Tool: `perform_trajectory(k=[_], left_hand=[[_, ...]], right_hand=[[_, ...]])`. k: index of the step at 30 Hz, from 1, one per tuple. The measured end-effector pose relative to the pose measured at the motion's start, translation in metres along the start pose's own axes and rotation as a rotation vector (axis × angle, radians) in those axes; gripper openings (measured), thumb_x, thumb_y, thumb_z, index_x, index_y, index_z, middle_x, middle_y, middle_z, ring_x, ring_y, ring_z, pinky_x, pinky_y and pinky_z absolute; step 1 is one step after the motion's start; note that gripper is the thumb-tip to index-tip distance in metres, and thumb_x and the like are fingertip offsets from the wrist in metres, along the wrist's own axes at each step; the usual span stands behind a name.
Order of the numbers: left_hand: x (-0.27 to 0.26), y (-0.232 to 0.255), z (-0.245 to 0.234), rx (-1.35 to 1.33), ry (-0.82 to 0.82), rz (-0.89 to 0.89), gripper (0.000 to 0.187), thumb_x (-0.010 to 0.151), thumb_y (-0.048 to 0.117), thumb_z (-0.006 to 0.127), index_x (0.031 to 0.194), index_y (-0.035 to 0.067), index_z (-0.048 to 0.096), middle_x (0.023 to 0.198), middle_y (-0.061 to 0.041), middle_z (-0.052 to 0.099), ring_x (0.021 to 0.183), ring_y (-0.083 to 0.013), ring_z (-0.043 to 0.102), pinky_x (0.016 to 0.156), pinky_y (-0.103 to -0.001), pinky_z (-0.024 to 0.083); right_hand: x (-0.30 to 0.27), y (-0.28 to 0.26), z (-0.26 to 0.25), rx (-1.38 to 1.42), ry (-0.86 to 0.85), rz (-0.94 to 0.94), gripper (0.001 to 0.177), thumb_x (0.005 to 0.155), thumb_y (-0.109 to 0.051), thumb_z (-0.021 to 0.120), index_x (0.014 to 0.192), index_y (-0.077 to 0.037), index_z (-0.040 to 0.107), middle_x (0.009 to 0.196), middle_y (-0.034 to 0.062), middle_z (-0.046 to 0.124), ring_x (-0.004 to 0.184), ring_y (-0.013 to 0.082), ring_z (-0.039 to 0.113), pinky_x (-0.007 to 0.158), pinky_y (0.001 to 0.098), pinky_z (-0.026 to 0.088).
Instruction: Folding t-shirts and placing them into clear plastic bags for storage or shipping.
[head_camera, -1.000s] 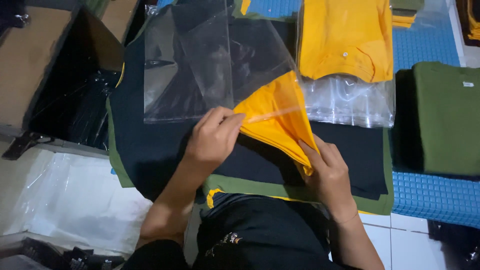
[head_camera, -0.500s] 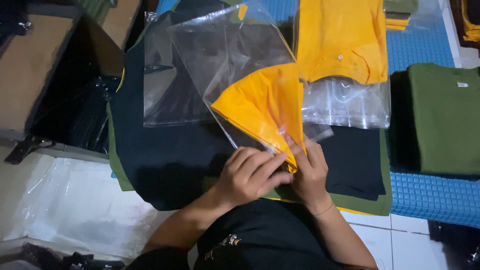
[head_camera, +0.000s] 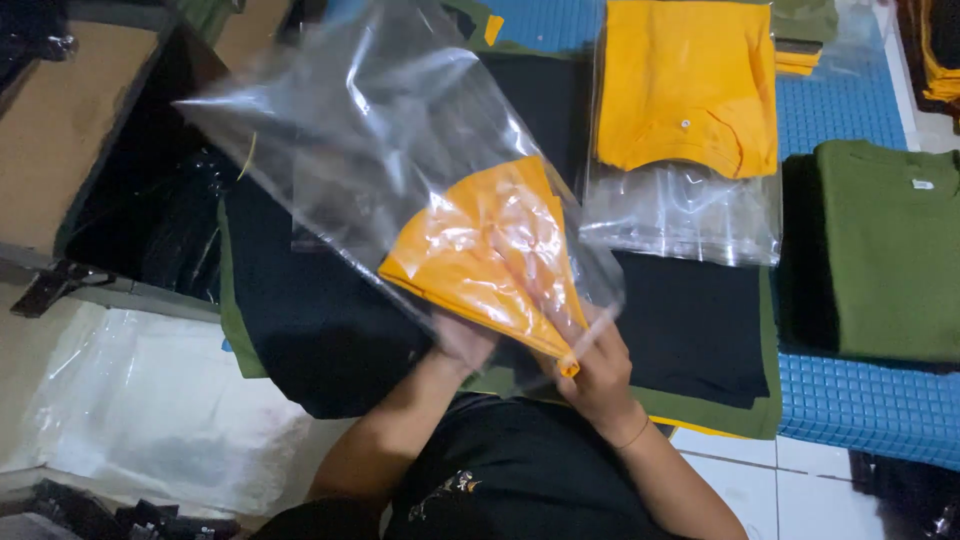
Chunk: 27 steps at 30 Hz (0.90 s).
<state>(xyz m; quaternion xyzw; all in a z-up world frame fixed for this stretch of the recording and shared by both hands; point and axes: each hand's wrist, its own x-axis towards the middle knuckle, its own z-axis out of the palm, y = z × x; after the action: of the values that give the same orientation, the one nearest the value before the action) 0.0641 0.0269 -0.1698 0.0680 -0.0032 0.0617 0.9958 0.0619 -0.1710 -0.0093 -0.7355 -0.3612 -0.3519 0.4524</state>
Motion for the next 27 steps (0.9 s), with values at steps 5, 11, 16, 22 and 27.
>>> perform_trajectory(k=[5,11,16,22,27], left_hand=[[-0.021,-0.024,0.019,0.051,0.159,-0.124,0.061,0.104,0.049,0.035,0.147,0.010,0.053,0.145,-0.015,0.057,0.133,-0.0314,0.054,0.116,-0.050,0.037],[-0.022,-0.005,0.074,0.064,0.295,-0.193,0.060,0.102,0.049,0.035,0.148,0.013,0.051,0.146,-0.011,0.057,0.133,-0.0286,0.053,0.117,-0.048,0.036],[-0.018,0.019,0.134,-0.096,0.193,0.037,0.079,0.087,0.076,0.055,0.148,0.026,0.053,0.160,-0.002,0.047,0.147,-0.0315,0.041,0.127,-0.056,0.018],[-0.028,0.003,0.114,-0.189,0.158,-0.090,0.074,0.096,0.073,0.046,0.144,0.019,0.059,0.148,-0.008,0.059,0.138,-0.0318,0.051,0.121,-0.051,0.031],[-0.035,0.054,0.150,-0.103,0.102,0.280,0.067,0.097,0.063,0.049,0.143,0.017,0.061,0.140,-0.014,0.065,0.130,-0.0316,0.061,0.113,-0.052,0.043]], right_hand=[[0.021,-0.011,-0.017,0.002,-0.277,0.129,0.038,0.086,-0.006,0.077,0.122,0.001,0.066,0.126,0.0198,0.067,0.105,0.0336,0.069,0.090,0.0403,0.055],[0.030,0.001,-0.011,-0.085,-0.432,0.216,0.064,0.084,-0.040,0.060,0.143,-0.016,0.057,0.130,0.0162,0.064,0.110,0.0365,0.065,0.095,0.0443,0.053],[0.030,0.003,0.000,-0.266,-0.493,0.153,0.066,0.091,-0.055,0.061,0.152,-0.030,0.053,0.120,0.0185,0.063,0.107,0.0414,0.064,0.093,0.0472,0.053],[0.054,-0.019,0.006,0.105,-0.294,0.308,0.043,0.095,-0.033,0.071,0.133,-0.014,0.072,0.136,0.0156,0.065,0.116,0.0343,0.064,0.102,0.0400,0.054],[0.050,0.014,0.017,-0.141,-0.310,0.045,0.054,0.087,-0.028,0.079,0.139,-0.017,0.067,0.132,0.0119,0.066,0.105,0.0352,0.066,0.088,0.0454,0.055]])
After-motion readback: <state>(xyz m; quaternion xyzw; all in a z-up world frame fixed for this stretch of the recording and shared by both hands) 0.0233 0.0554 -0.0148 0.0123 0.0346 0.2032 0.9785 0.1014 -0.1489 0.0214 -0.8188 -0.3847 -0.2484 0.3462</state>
